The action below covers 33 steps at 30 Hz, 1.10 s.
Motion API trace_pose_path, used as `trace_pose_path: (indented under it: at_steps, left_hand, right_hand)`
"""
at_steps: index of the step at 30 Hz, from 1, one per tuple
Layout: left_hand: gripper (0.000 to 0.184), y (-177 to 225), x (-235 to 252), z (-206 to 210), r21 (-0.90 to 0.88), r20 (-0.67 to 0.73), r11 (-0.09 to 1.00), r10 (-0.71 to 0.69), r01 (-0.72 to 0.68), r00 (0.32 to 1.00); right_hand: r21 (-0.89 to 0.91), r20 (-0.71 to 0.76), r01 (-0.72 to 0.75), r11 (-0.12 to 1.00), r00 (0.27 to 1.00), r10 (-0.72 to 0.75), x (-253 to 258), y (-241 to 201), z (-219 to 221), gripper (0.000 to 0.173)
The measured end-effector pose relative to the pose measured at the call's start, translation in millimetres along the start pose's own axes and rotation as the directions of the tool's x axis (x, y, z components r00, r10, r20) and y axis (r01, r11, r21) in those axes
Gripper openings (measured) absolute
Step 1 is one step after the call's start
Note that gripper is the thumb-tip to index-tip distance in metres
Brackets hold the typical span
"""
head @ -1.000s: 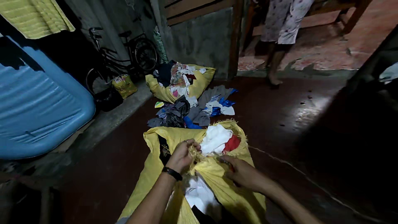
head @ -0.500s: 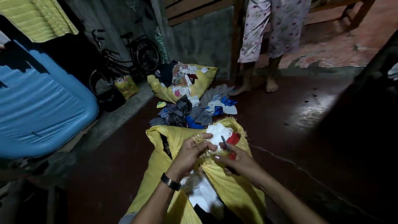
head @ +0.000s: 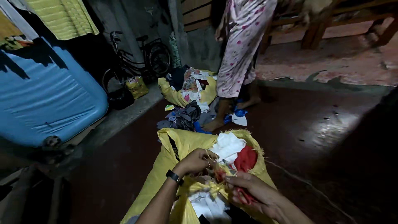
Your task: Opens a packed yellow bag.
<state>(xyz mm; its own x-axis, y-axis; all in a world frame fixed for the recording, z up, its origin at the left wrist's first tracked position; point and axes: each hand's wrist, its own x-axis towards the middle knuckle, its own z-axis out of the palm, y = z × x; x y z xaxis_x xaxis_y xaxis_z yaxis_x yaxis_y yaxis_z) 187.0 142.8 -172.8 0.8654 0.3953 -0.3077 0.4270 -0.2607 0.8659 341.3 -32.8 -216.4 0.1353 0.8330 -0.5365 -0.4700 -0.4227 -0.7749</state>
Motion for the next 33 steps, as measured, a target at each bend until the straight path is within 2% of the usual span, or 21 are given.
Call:
trace_pose_path:
  at_steps: [2, 4, 5, 8, 11, 15, 19, 23, 28, 33]
  left_hand:
    - [0.029, -13.4, 4.6, -10.0, 0.005, -0.067, 0.999, -0.032, 0.033, 0.997]
    - [0.028, -35.2, 10.2, -16.3, 0.185, -0.087, 0.981, -0.043, 0.059, 0.995]
    - [0.032, -48.7, 13.3, -15.8, 0.311, -0.066, 0.947, -0.066, 0.083, 0.996]
    - [0.063, -87.2, 18.0, 1.7, 0.574, 0.063, 0.803, -0.240, 0.161, 0.969]
    - [0.060, -111.8, 19.2, 15.8, 0.712, 0.059, 0.670, -0.352, 0.207, 0.934]
    - [0.052, -94.1, 9.6, -10.0, 0.729, -0.022, 0.626, -0.384, 0.277, 0.923]
    - [0.029, -42.3, -23.1, -64.7, 0.635, -0.176, 0.723, -0.205, 0.270, 0.963]
    - [0.012, -25.4, -48.3, -81.8, 0.600, -0.309, 0.762, -0.060, 0.244, 0.949]
    - [0.009, -16.3, -55.6, -81.0, 0.594, -0.322, 0.781, 0.010, 0.194, 0.947]
    - [0.010, -20.3, -49.0, -78.4, 0.604, -0.274, 0.773, -0.026, 0.193, 0.962]
  right_hand:
    - [0.034, -0.113, 0.063, 0.997, 0.992, -0.058, 1.1, -3.8, -5.8, 0.012]
    - [0.033, -0.196, 0.123, 0.992, 0.974, -0.114, 5.5, -7.1, -17.1, 0.014]
    - [0.030, -0.230, 0.146, 0.989, 0.964, -0.135, 8.3, -8.7, -24.0, 0.014]
    - [0.036, -0.323, 0.181, 0.983, 0.933, -0.161, 11.1, -15.2, -35.4, 0.017]
    - [0.057, -0.376, 0.209, 0.976, 0.910, -0.173, 10.2, -22.2, -41.7, 0.021]
    - [0.092, -0.441, 0.256, 0.962, 0.877, -0.191, 8.6, -30.0, -51.0, 0.022]
    - [0.135, -0.403, 0.341, 0.930, 0.877, -0.263, 5.1, -37.1, -45.0, 0.021]
    - [0.153, -0.312, 0.406, 0.901, 0.885, -0.345, 4.8, -37.5, -30.3, 0.018]
    - [0.212, -0.329, 0.414, 0.885, 0.883, -0.335, 4.3, -41.3, -24.7, 0.018]
    - [0.200, -0.330, 0.406, 0.892, 0.885, -0.329, 3.9, -40.2, -29.7, 0.018]
